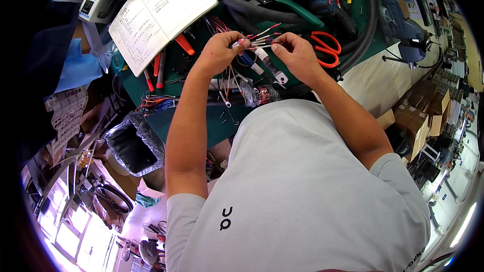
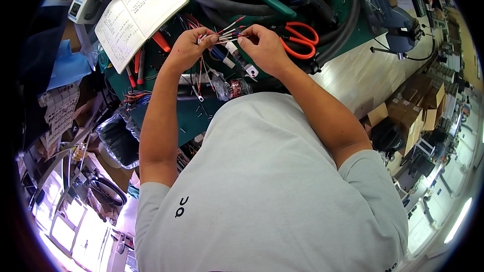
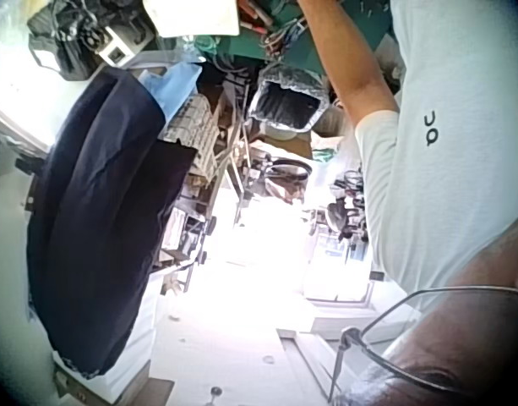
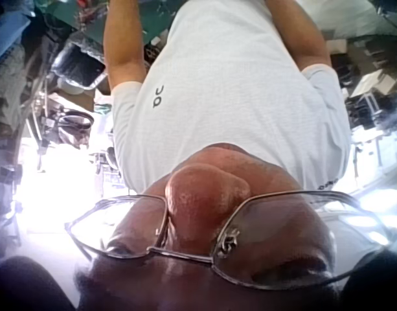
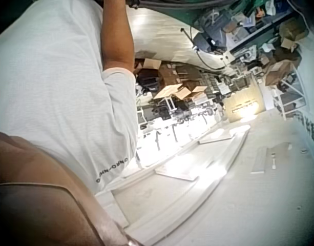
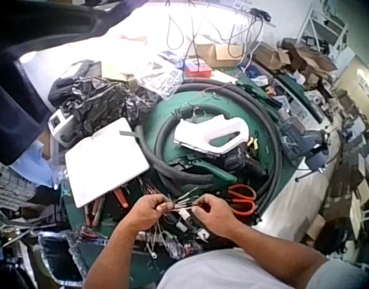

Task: The person connects several colored wires to a white plastic component, applies heat-shrink tubing to the connections, and uses a large crimping tool to secure the assembly on a cluttered workbench.

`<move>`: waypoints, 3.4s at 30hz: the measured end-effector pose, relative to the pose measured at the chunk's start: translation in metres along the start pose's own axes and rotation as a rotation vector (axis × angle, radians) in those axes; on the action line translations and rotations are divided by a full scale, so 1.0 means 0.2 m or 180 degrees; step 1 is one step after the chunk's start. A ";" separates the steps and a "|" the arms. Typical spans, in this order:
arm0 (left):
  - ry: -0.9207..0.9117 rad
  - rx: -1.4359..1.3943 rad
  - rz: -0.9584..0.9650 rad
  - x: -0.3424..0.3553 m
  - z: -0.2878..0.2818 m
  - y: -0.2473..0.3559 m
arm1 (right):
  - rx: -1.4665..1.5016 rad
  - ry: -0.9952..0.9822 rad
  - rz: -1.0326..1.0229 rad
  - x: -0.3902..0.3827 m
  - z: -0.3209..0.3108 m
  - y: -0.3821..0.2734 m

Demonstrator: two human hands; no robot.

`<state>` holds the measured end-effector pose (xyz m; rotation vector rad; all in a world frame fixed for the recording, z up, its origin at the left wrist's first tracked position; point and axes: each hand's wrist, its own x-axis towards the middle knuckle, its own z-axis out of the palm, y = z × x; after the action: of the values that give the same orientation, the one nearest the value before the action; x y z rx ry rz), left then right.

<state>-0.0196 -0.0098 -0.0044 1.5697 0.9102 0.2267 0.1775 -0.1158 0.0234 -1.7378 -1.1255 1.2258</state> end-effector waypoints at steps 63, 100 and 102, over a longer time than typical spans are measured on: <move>0.0548 -0.0188 0.0411 0.01 0.13 -0.13 | -0.0942 0.1277 0.1190 -0.83 -0.40 0.73; 0.1746 -0.0423 0.0728 -0.02 0.29 -0.17 | -0.1975 -0.3931 0.1644 -1.02 1.22 3.03; 0.1698 -0.0351 0.0795 -0.04 0.27 -0.20 | -0.2012 -0.3996 0.1573 -1.04 1.23 3.04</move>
<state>-0.0086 -0.0582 -0.0508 1.5431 1.0817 0.8909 0.0580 -0.5107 -0.5278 -1.6519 -1.9857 2.6787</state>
